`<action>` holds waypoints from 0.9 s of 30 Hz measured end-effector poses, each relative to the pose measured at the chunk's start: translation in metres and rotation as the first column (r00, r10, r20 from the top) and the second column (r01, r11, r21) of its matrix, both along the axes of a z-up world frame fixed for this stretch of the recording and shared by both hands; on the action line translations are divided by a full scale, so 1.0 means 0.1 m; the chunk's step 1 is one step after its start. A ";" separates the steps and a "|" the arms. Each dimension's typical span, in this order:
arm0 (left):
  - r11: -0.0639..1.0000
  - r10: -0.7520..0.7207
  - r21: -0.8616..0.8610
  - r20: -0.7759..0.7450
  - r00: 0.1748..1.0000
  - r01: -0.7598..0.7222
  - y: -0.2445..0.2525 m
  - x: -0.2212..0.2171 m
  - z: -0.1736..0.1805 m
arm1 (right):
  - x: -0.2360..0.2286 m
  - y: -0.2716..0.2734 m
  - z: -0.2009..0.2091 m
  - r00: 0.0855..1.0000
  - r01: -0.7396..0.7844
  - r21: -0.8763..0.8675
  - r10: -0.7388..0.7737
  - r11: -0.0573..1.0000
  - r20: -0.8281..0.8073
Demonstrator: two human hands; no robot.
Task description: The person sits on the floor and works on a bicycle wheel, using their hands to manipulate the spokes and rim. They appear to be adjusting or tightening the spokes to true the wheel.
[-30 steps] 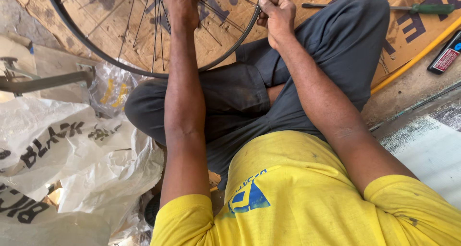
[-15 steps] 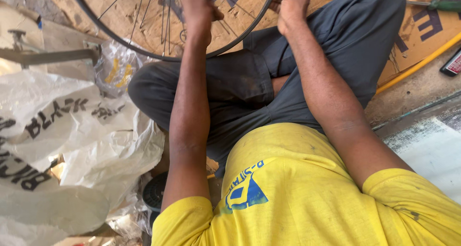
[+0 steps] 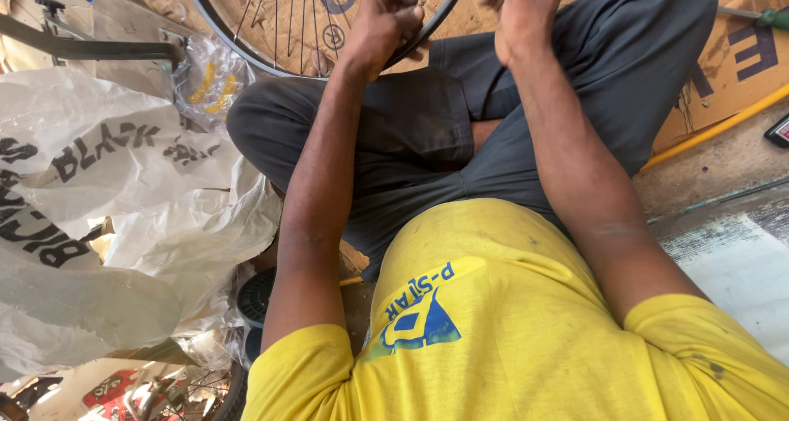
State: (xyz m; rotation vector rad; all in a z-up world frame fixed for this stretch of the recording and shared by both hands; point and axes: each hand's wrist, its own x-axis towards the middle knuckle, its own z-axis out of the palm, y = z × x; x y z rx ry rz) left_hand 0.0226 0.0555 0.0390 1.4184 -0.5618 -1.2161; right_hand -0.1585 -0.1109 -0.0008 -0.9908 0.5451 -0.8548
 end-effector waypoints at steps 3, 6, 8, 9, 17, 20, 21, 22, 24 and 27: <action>0.997 0.035 -0.070 -0.104 0.994 -0.042 -0.23 0.02 -0.11 | -0.13 0.30 0.19 0.984 -0.083 0.012 0.083 0.997 -0.158; 0.998 0.026 -0.056 -0.071 0.997 -0.030 -0.29 0.05 -0.14 | -0.06 0.46 0.27 0.955 -0.139 -0.015 0.130 0.990 -0.267; 0.996 0.079 -0.024 -0.034 0.996 -0.080 -0.28 0.04 -0.13 | 0.03 0.48 0.29 0.946 -0.150 -0.050 0.128 0.987 -0.297; 0.995 0.100 -0.024 -0.056 0.993 -0.102 -0.28 0.03 -0.13 | 0.06 0.49 0.27 0.945 -0.144 -0.045 0.124 0.989 -0.304; 0.973 0.202 -0.085 -0.154 0.967 -0.216 -0.37 -0.03 -0.26 | 0.24 0.59 0.07 0.934 -0.100 -0.349 -0.033 0.932 -0.356; 0.977 0.182 -0.098 -0.084 0.980 -0.190 -0.40 -0.02 -0.30 | 0.23 0.64 0.05 0.925 -0.110 -0.385 -0.048 0.916 -0.378; 0.980 0.172 -0.086 -0.069 0.983 -0.177 -0.40 -0.02 -0.32 | 0.22 0.64 0.04 0.926 -0.115 -0.371 -0.036 0.922 -0.377; 0.984 0.161 -0.073 -0.055 0.985 -0.165 -0.40 0.00 -0.34 | 0.21 0.64 0.03 0.927 -0.121 -0.356 -0.024 0.927 -0.375; 0.986 0.153 -0.062 -0.027 0.988 -0.154 -0.40 0.00 -0.36 | 0.23 0.61 0.01 0.934 -0.117 -0.387 -0.030 0.915 -0.355; 0.985 0.162 -0.064 -0.016 0.987 -0.163 -0.41 0.01 -0.33 | 0.23 0.54 0.05 0.948 -0.168 -0.292 0.072 0.942 -0.311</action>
